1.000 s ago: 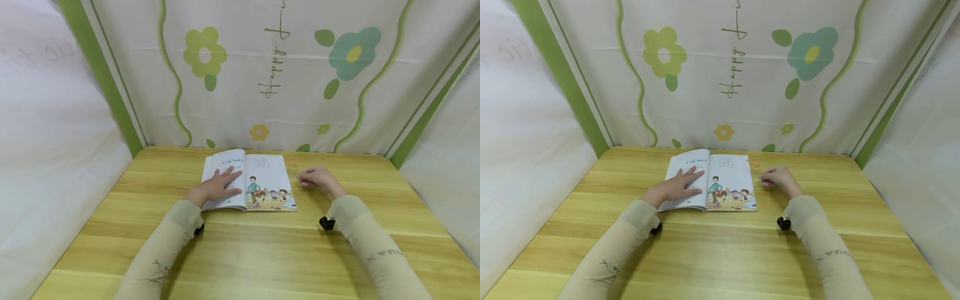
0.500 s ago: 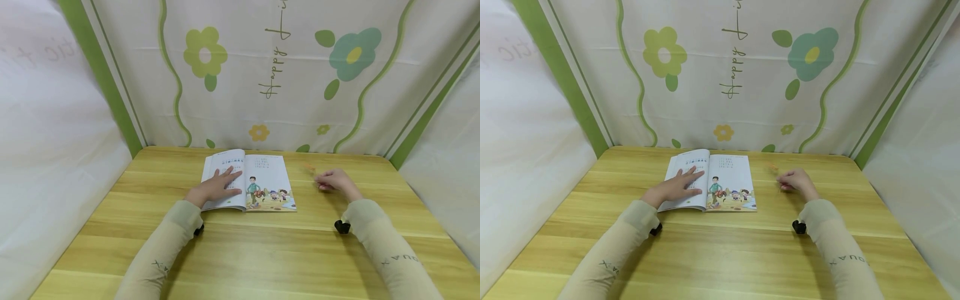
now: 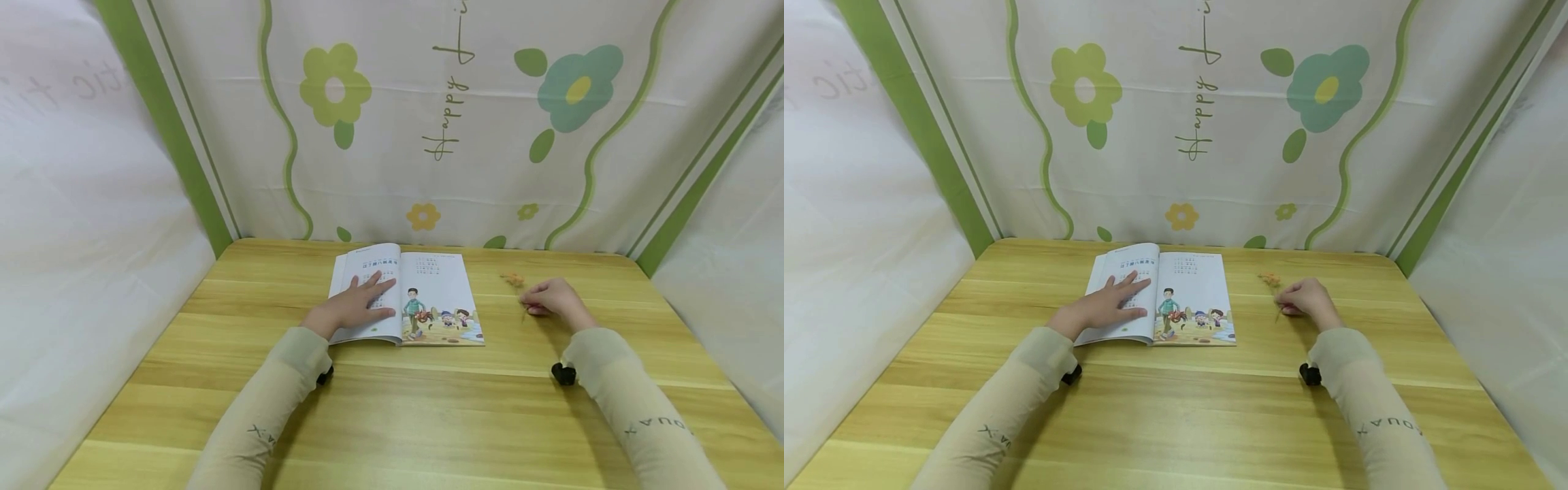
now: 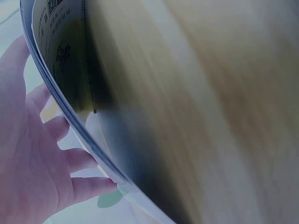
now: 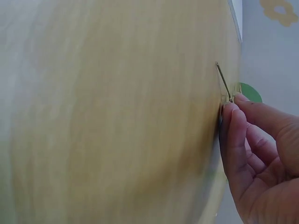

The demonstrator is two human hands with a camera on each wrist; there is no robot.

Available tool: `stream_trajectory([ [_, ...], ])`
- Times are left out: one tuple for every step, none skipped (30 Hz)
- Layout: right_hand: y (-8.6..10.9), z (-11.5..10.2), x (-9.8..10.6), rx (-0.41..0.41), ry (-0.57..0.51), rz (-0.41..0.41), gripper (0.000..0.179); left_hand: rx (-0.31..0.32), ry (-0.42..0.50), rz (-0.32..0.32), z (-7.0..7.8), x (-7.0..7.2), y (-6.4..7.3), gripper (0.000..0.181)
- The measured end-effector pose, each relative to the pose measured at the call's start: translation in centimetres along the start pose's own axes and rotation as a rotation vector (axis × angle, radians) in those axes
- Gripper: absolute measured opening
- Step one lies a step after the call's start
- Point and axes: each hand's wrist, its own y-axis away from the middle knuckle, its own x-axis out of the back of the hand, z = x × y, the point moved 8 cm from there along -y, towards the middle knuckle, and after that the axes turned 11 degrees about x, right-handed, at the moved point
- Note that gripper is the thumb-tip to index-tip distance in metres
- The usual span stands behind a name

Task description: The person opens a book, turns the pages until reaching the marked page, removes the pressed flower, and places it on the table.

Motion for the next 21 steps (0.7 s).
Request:
stream_trajectory([
  [0.0,0.0,0.0,-0.002,0.003,0.002,0.032,0.001,-0.001,-0.001,0.0,0.0,0.0,0.077],
  [-0.1,0.0,-0.1,0.001,0.007,-0.002,0.032,0.002,-0.001,-0.001,0.0,0.0,0.0,0.077],
  [-0.1,0.0,-0.1,0.002,0.010,-0.001,0.031,0.003,-0.002,-0.001,0.0,0.0,0.0,0.077],
  [-0.1,0.1,-0.1,0.004,0.014,-0.004,0.030,0.005,-0.004,-0.002,0.0,0.1,0.0,0.077],
  [-0.2,0.1,-0.1,0.006,0.016,-0.005,0.028,0.007,-0.004,-0.003,0.0,0.1,0.0,0.077],
  [-0.2,0.1,-0.1,0.010,0.019,-0.008,0.027,0.010,-0.007,-0.004,0.0,0.1,0.0,0.077],
  [-0.2,0.1,-0.1,0.015,0.023,-0.009,0.025,0.011,-0.008,-0.004,0.1,0.1,0.0,0.077],
  [-0.2,0.2,0.0,0.018,0.027,-0.010,0.024,0.013,-0.009,-0.003,0.1,0.1,0.1,0.077],
  [-0.2,0.2,0.0,0.020,0.029,-0.011,0.023,0.015,-0.011,-0.003,0.1,0.2,0.1,0.077],
  [-0.3,0.2,0.1,0.022,0.035,-0.010,0.022,0.015,-0.011,-0.002,0.2,0.2,0.1,0.077],
  [-0.3,0.2,0.1,0.025,0.043,-0.012,0.022,0.015,-0.014,0.000,0.3,0.2,0.1,0.077],
  [-0.3,0.3,0.1,0.026,0.051,-0.011,0.021,0.012,-0.016,0.004,0.3,0.2,0.2,0.077],
  [-0.3,0.3,0.2,0.027,0.059,-0.011,0.020,0.009,-0.017,0.007,0.4,0.2,0.2,0.077],
  [-0.3,0.2,0.2,0.032,0.073,-0.012,0.021,0.007,-0.023,0.009,0.5,0.2,0.2,0.077],
  [-0.3,0.2,0.2,0.039,0.088,-0.014,0.021,0.004,-0.032,0.015,0.6,0.2,0.2,0.077],
  [-0.3,0.1,0.3,0.045,0.109,-0.014,0.022,-0.002,-0.041,0.027,0.7,0.2,0.2,0.077],
  [-0.2,0.0,0.3,0.054,0.128,-0.014,0.023,-0.007,-0.052,0.039,0.8,0.3,0.2,0.077],
  [-0.2,-0.1,0.4,0.068,0.152,-0.014,0.024,-0.011,-0.065,0.051,0.9,0.3,0.2,0.077],
  [-0.1,-0.3,0.4,0.085,0.182,-0.014,0.025,-0.016,-0.082,0.070,1.0,0.4,0.1,0.077],
  [-0.1,-0.5,0.5,0.104,0.219,-0.013,0.027,-0.020,-0.098,0.091,1.1,0.5,0.0,0.077],
  [0.0,-0.8,0.5,0.120,0.256,-0.010,0.030,-0.023,-0.111,0.112,1.1,0.7,0.0,0.077],
])
